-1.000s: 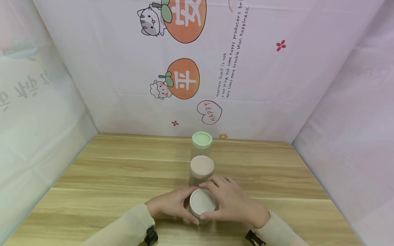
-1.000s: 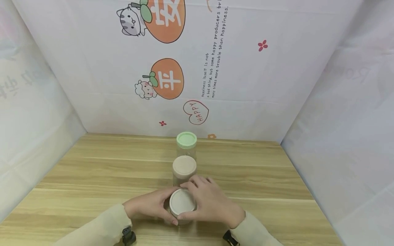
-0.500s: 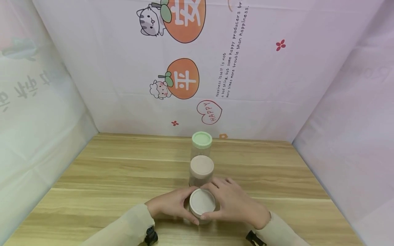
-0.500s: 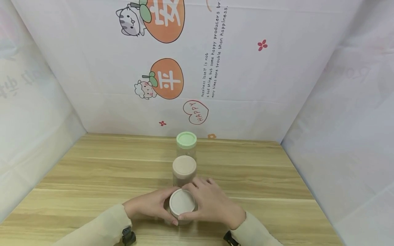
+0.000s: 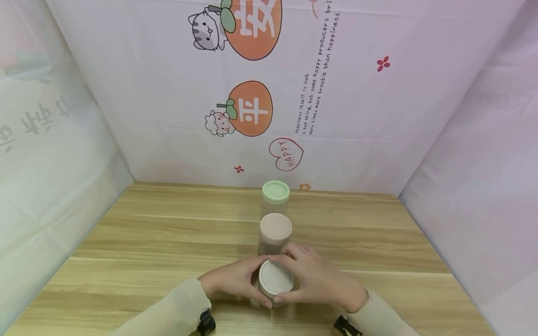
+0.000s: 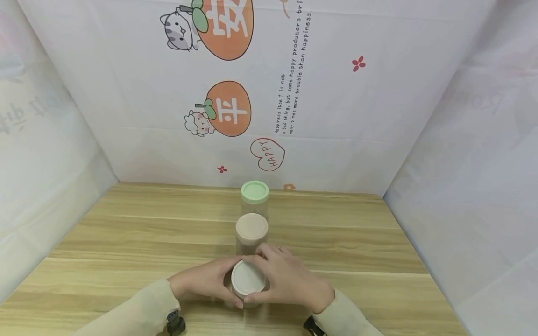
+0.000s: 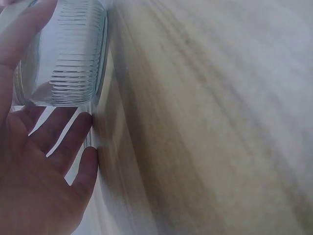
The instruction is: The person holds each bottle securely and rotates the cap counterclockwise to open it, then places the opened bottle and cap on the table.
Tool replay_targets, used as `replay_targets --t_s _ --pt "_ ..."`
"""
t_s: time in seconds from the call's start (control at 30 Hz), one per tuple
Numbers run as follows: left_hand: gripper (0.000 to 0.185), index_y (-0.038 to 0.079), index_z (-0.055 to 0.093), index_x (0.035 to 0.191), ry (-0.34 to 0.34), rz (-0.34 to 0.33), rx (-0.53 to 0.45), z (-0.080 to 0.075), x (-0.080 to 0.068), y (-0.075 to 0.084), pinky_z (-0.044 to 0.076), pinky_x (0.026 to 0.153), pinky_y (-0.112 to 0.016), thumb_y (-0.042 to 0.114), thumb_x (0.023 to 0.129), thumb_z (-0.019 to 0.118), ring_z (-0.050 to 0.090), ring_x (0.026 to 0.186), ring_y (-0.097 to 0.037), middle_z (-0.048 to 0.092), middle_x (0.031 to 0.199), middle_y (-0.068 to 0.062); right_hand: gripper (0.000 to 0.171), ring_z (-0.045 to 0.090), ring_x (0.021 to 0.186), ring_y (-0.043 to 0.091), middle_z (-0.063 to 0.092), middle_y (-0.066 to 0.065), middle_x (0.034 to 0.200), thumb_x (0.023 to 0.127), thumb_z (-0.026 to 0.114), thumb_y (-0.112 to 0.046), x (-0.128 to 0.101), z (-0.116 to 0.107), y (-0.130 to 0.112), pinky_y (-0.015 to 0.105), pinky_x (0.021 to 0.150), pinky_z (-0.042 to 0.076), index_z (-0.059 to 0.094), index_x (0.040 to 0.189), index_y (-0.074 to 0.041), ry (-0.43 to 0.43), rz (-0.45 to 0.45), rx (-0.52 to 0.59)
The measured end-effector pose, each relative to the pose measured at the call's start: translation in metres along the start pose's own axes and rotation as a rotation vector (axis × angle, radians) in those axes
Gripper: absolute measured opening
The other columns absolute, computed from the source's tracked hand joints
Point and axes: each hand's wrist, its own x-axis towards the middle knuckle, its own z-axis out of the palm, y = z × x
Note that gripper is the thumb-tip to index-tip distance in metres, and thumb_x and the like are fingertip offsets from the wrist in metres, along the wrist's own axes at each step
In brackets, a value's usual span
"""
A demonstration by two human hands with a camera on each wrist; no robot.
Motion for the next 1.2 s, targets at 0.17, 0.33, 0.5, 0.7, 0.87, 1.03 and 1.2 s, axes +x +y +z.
replay_targets --t_s 0.17,0.33,0.5,0.7,0.87,1.03,1.2 --pt "0.086 0.03 0.037 0.149 0.016 -0.01 0.012 0.0 -0.0006 0.0002 0.04 0.108 -0.031 0.034 0.079 0.088 0.051 0.126 -0.009 0.052 0.138 0.01 0.078 0.047 0.106 0.008 0.049 -0.009 0.122 0.085 0.067 -0.067 -0.0016 -0.0003 0.0033 0.034 0.09 0.047 0.053 0.146 -0.022 0.003 -0.024 0.033" --pt "0.083 0.029 0.039 0.147 0.016 -0.017 0.009 0.0005 -0.0002 0.0005 0.041 0.107 -0.031 0.034 0.079 0.088 0.051 0.125 -0.009 0.053 0.137 0.01 0.072 0.049 0.116 0.011 0.051 -0.008 0.129 0.085 0.074 -0.054 -0.0025 -0.0026 0.0043 0.037 0.094 0.048 0.052 0.146 -0.023 0.009 -0.061 0.05" --pt "0.083 0.028 0.039 0.148 0.013 -0.032 -0.007 0.0009 0.0009 0.0009 0.041 0.107 -0.031 0.032 0.08 0.087 0.051 0.125 -0.009 0.053 0.137 0.011 0.072 0.049 0.123 0.014 0.053 -0.005 0.137 0.078 0.08 -0.036 -0.0021 -0.0031 0.0047 0.04 0.099 0.047 0.054 0.144 -0.021 0.016 -0.117 0.055" --pt "0.088 0.029 0.034 0.151 0.006 -0.015 -0.006 0.0012 0.003 -0.0006 0.04 0.108 -0.031 0.033 0.081 0.086 0.05 0.127 -0.01 0.052 0.139 0.01 0.076 0.047 0.132 0.02 0.048 -0.003 0.149 0.073 0.078 -0.025 -0.0028 -0.0027 0.0054 0.049 0.104 0.044 0.052 0.144 -0.02 -0.024 -0.134 0.066" --pt "0.089 0.03 0.032 0.152 0.001 -0.005 -0.003 0.0011 0.0028 -0.0019 0.041 0.108 -0.031 0.035 0.082 0.086 0.05 0.126 -0.01 0.051 0.14 0.009 0.075 0.044 0.137 0.023 0.043 -0.003 0.154 0.076 0.078 -0.028 -0.0037 -0.0001 0.0052 0.055 0.105 0.041 0.05 0.146 -0.024 -0.043 -0.128 0.068" --pt "0.09 0.031 0.032 0.153 0.009 -0.02 0.0 0.0008 0.0016 -0.0008 0.039 0.109 -0.032 0.036 0.081 0.086 0.049 0.128 -0.01 0.05 0.141 0.01 0.069 0.046 0.134 0.022 0.047 0.003 0.151 0.084 0.078 -0.04 -0.0033 0.0028 0.0047 0.052 0.104 0.044 0.051 0.145 -0.021 0.012 -0.145 0.049" --pt "0.089 0.033 0.032 0.153 0.018 -0.056 0.009 0.0006 0.0005 0.0016 0.037 0.11 -0.033 0.038 0.081 0.085 0.047 0.13 -0.009 0.049 0.143 0.012 0.069 0.048 0.131 0.018 0.05 0.002 0.146 0.088 0.069 -0.058 -0.0029 0.003 0.0035 0.051 0.1 0.046 0.052 0.144 -0.023 0.05 -0.087 0.053"
